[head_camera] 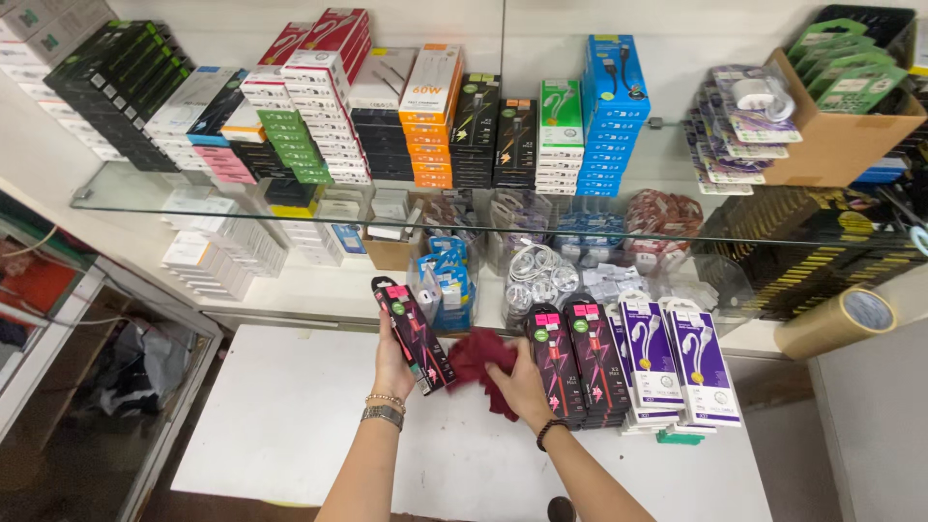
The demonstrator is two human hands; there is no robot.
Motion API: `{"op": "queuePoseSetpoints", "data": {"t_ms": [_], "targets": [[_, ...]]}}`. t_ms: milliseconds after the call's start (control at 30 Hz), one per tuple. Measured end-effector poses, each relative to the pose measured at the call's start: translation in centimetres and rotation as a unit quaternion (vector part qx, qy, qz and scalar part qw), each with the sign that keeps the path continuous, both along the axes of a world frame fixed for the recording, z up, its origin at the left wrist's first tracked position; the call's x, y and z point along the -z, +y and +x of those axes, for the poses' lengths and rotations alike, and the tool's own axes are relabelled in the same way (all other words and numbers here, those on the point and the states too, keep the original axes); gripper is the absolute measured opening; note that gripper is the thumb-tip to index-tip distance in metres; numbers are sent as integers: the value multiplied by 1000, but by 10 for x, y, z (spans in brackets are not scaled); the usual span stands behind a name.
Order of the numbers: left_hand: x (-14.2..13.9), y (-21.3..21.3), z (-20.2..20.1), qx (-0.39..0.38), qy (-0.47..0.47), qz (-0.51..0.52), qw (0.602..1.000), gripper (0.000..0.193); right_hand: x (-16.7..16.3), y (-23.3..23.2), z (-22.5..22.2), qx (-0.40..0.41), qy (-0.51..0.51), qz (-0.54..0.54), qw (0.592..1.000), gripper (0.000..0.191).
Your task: The person arranges packaged phone accessory boxes on a glass display shelf, stacking and aligning them into neat rows, and wipes the boxes with a maroon cloth. They move packages between the counter and the shelf, restack blue, green and purple boxes, and wipe individual packages before placing them back on the display.
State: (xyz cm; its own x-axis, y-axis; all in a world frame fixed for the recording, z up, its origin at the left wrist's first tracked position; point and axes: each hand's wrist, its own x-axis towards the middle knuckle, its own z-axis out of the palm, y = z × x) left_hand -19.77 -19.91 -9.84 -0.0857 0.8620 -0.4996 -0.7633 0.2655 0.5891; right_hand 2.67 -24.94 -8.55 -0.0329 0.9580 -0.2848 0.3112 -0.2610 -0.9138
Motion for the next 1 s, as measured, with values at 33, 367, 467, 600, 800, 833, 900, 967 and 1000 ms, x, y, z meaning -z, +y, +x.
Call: {"op": "queuePoseSetpoints", "data": {"t_ms": [33, 367, 467, 600, 800, 833, 900, 967, 1000], "targets": [[1, 4, 2, 8, -15, 6, 1000, 64, -4, 4, 0, 36, 68, 28, 997, 68], [-24, 4, 104, 252, 46, 42, 966, 65, -48, 36, 2, 89, -155, 283, 942, 66], [-51, -10, 104, 325, 51, 25, 944, 69, -64, 69, 45, 167, -129, 245, 946, 59], [-65, -15, 105, 331, 127, 68, 933, 57, -74, 73, 69, 157, 34, 227, 960, 53], [-53, -12, 126, 246, 397, 270, 842, 45, -68, 48, 53, 118, -117, 326, 931, 48], [-53, -14, 127, 247, 326, 225, 884, 45, -68, 49, 58, 114, -125, 324, 931, 46], [-55, -21, 129, 240, 176, 119, 947, 46, -71, 48, 78, 136, -38, 250, 958, 47], [-62, -24, 133, 235, 196, 145, 941, 45, -79, 54, 96, 179, 152, 110, 966, 50], [-66, -23, 136, 234, 204, 157, 938, 45, -81, 57, 98, 174, 188, 98, 962, 49]]}}
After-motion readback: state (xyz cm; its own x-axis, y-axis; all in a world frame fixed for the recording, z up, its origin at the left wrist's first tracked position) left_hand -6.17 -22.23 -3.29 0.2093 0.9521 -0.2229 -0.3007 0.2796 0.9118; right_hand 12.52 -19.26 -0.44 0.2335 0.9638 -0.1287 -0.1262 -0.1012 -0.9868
